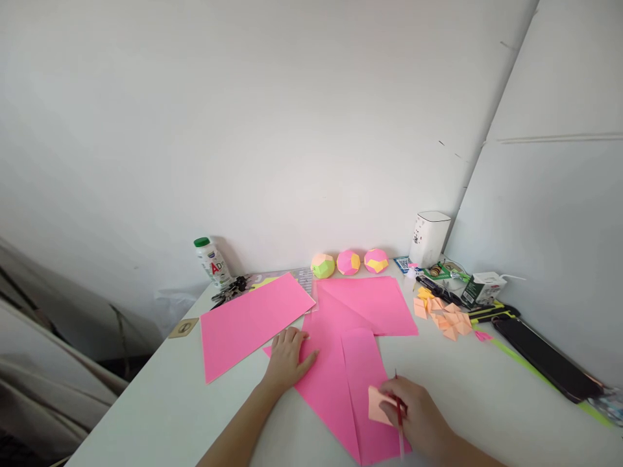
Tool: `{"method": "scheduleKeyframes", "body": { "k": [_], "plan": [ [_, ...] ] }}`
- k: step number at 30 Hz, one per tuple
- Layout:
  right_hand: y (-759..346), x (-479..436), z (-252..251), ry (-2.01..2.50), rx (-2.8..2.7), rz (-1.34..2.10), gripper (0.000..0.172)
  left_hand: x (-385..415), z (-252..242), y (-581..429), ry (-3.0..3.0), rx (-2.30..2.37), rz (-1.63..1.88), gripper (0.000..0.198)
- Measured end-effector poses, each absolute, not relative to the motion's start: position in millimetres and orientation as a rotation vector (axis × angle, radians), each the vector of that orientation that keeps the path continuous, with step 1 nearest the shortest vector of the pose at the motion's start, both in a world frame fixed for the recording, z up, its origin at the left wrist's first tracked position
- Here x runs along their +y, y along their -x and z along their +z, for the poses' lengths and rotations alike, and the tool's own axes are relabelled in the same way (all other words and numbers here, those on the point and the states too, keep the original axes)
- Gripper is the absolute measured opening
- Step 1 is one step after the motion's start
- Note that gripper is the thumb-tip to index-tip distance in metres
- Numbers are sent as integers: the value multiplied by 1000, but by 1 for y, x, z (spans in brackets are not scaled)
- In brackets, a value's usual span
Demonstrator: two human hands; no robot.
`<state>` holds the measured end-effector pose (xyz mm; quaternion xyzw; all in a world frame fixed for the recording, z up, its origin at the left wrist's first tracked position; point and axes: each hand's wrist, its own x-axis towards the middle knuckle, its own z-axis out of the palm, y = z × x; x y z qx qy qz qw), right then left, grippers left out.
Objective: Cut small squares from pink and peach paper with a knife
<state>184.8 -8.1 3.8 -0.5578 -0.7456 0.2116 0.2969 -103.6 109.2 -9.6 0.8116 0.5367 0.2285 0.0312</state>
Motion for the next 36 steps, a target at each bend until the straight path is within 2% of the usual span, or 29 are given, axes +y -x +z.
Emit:
{"method": "scheduleKeyframes", "body": {
  "k": [3, 7, 19, 23, 28, 32, 36],
  "plan": [
    [-185, -5, 7, 1481, -1791, 679, 16, 101, -9, 95, -2470, 1675, 715, 31],
    [-184, -4, 12, 1483, -1629, 828, 10, 85, -10, 75, -2434, 1676, 739, 31],
    [-178, -10, 18, 1306, -1468, 1344, 11, 74, -8, 65, -2493, 1499, 832, 35],
    [-175, -10, 27, 1258, -1403, 1402, 15, 68, 3, 67, -2650, 1237, 847, 44],
    [-174, -11, 20, 1213, -1396, 1442, 16, 45, 24, 59, -3140, 505, 660, 60],
    [-176, -11, 11, 1188, -1433, 1385, 5, 31, 28, 49, -3321, 447, 733, 33],
    [-178, -9, 7, 1194, -1430, 1343, 11, 23, 40, 47, -3375, 511, 613, 23]
  ]
}}
